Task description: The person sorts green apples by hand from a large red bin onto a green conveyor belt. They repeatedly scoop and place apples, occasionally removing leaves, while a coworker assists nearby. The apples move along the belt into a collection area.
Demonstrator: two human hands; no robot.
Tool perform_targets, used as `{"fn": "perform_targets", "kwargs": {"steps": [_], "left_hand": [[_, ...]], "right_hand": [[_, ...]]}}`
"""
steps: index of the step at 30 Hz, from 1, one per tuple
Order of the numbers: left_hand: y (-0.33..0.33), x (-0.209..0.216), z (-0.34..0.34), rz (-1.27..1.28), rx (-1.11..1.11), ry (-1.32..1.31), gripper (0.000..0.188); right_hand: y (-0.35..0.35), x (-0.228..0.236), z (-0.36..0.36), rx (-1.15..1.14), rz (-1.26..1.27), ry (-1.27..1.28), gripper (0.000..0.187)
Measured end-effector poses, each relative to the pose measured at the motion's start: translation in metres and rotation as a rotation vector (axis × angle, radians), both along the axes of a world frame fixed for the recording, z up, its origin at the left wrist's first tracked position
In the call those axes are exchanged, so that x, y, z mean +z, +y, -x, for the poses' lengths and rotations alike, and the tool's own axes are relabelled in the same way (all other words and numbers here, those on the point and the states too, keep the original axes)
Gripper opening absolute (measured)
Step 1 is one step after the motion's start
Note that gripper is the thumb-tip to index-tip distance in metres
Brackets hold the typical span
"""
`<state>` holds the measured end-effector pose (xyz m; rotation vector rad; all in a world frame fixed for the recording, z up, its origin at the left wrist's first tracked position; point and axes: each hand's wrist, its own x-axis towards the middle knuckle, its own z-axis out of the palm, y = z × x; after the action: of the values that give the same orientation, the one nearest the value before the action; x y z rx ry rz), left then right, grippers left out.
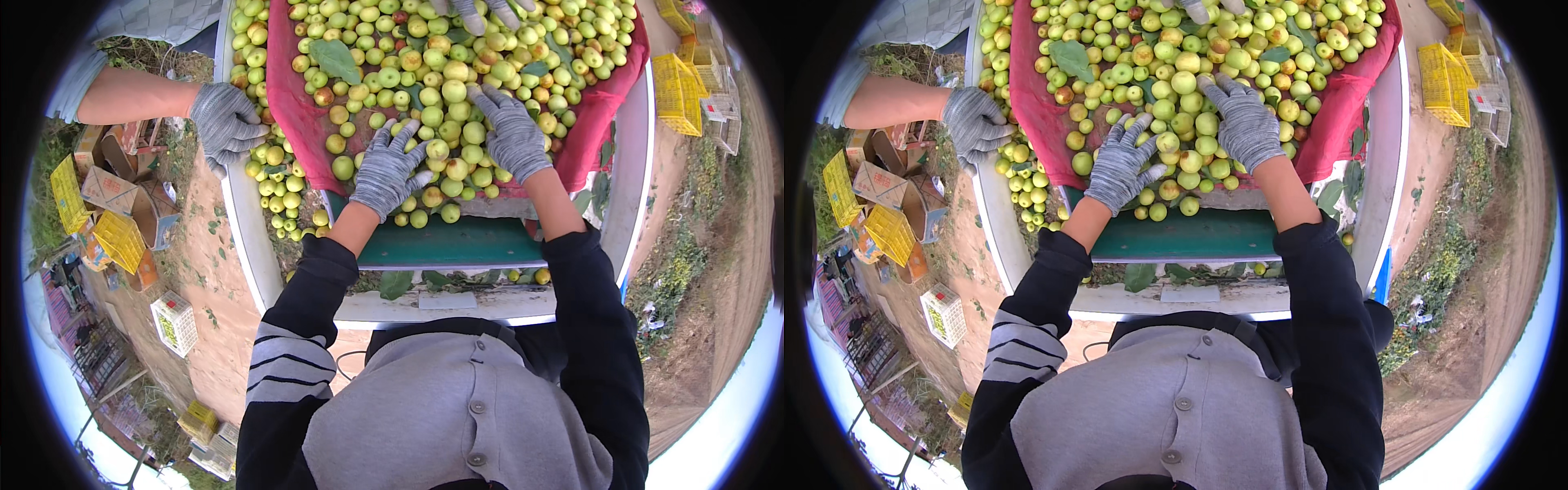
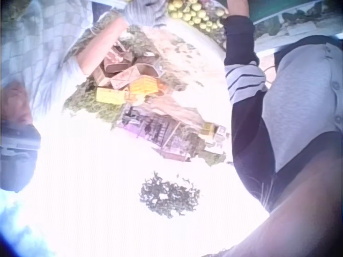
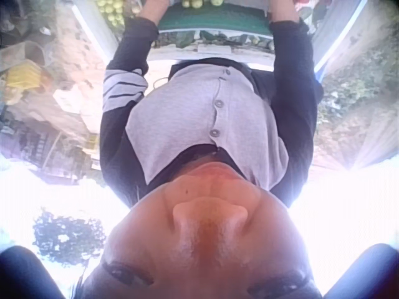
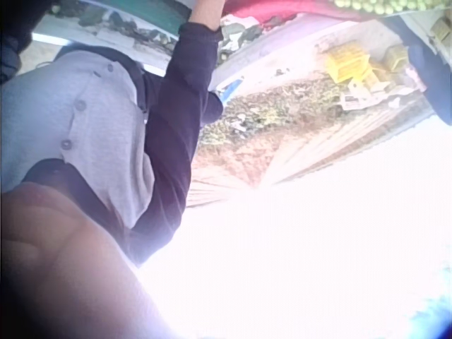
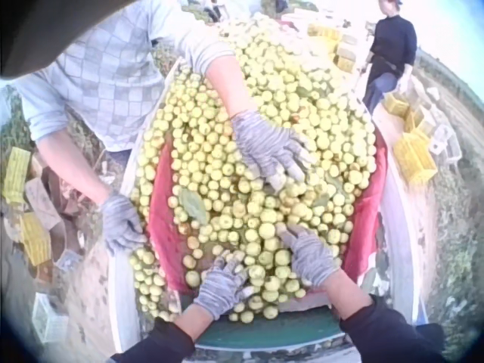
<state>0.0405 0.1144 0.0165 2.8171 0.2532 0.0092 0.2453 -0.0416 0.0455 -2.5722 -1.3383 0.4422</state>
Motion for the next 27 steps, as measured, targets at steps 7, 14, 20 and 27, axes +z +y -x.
{"fn": "perform_targets", "kwargs": {"steps": [7, 14, 20, 27], "left_hand": [[0.083, 0.022, -0.034, -0.107, 0.322, -0.433, 0.045], [0.132, 0.007, -0.065, -0.015, 0.336, -0.193, 0.046], [0.07, 0.011, -0.003, 0.287, 0.253, -0.394, 0.042], [-0.033, 0.054, 0.113, 0.514, 0.074, -0.16, 0.03]], "right_hand": [[-0.048, 0.022, -0.052, -0.423, -0.171, -0.002, 0.075], [-0.013, -0.006, -0.013, -0.168, 0.128, -0.081, 0.079], [-0.024, 0.016, 0.032, 0.196, 0.137, 0.055, 0.075], [0.018, 0.022, -0.101, -0.315, -0.368, -0.124, 0.052]]}}
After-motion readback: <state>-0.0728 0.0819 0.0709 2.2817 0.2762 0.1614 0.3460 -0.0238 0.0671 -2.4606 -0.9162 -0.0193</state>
